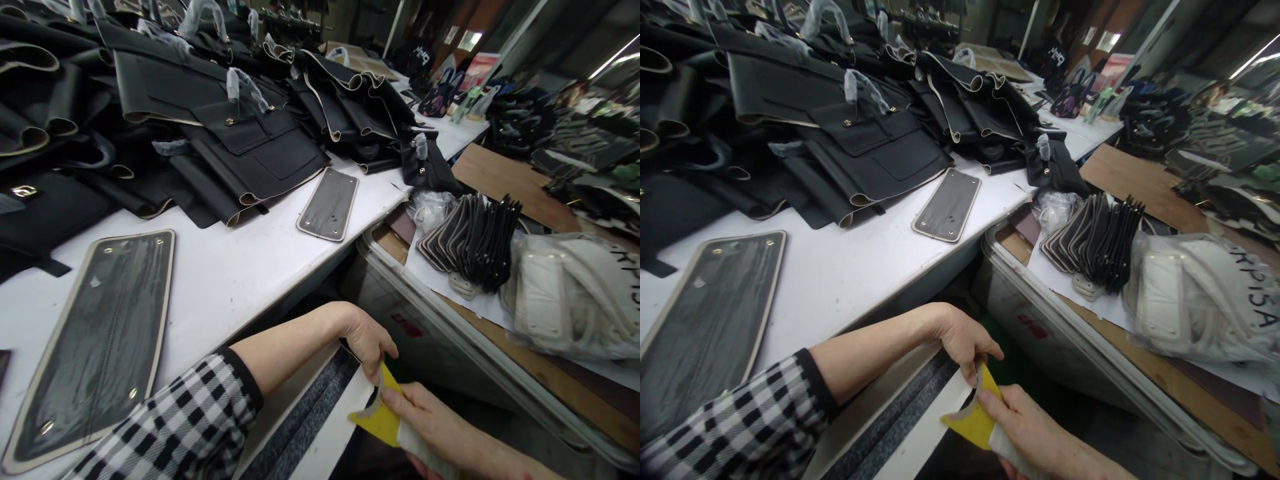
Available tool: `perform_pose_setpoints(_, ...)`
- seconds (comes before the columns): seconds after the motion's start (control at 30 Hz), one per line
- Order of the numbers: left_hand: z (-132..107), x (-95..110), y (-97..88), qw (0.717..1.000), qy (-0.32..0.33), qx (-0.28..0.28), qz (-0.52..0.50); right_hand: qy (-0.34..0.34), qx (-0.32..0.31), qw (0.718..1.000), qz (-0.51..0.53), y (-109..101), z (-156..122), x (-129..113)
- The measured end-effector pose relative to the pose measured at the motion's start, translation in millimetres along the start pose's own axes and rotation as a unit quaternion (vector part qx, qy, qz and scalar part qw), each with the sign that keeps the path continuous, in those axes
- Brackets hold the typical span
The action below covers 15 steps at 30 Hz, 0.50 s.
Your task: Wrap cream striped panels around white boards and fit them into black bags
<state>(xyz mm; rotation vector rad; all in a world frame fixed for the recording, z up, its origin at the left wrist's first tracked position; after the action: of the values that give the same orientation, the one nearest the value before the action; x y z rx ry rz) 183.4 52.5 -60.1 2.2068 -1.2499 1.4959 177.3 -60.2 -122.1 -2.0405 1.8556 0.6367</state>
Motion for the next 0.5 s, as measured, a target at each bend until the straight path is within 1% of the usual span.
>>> perform_pose_setpoints(0.17, 0, 1, 1.6, 1.000, 0.010, -0.021, 0.006, -0.002, 0.042, 0.999, 0.012, 5, 10, 6)
perform_pose_setpoints(0.27, 0, 0, 1.0, 0.999, 0.007, -0.034, 0.009, 0.002, 0.041, 0.999, 0.024, 13, 13, 7)
perform_pose_setpoints(0.33, -2, 0, -0.1, 0.999, 0.001, -0.032, 0.003, 0.016, 0.038, 0.998, 0.053, 21, 14, 6)
perform_pose_setpoints(0.4, -7, 1, -3.5, 1.000, -0.019, -0.003, 0.007, 0.028, 0.049, 0.995, 0.084, 29, 12, 2)
perform_pose_setpoints(0.5, -20, 3, -10.3, 0.991, -0.091, 0.079, 0.056, 0.041, 0.072, 0.990, 0.116, 40, 6, -4)
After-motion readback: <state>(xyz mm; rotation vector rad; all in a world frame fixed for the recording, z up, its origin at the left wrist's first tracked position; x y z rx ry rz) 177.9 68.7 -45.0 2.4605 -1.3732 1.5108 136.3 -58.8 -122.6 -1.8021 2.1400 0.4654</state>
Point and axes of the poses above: each hand's wrist, its own z-axis towards the middle knuckle, its own y-axis out of the palm, x = y × z, the point moved 9 cm from there along z, towards the middle knuckle, and after that the axes turned 2 degrees about y, right-handed, at the moved point
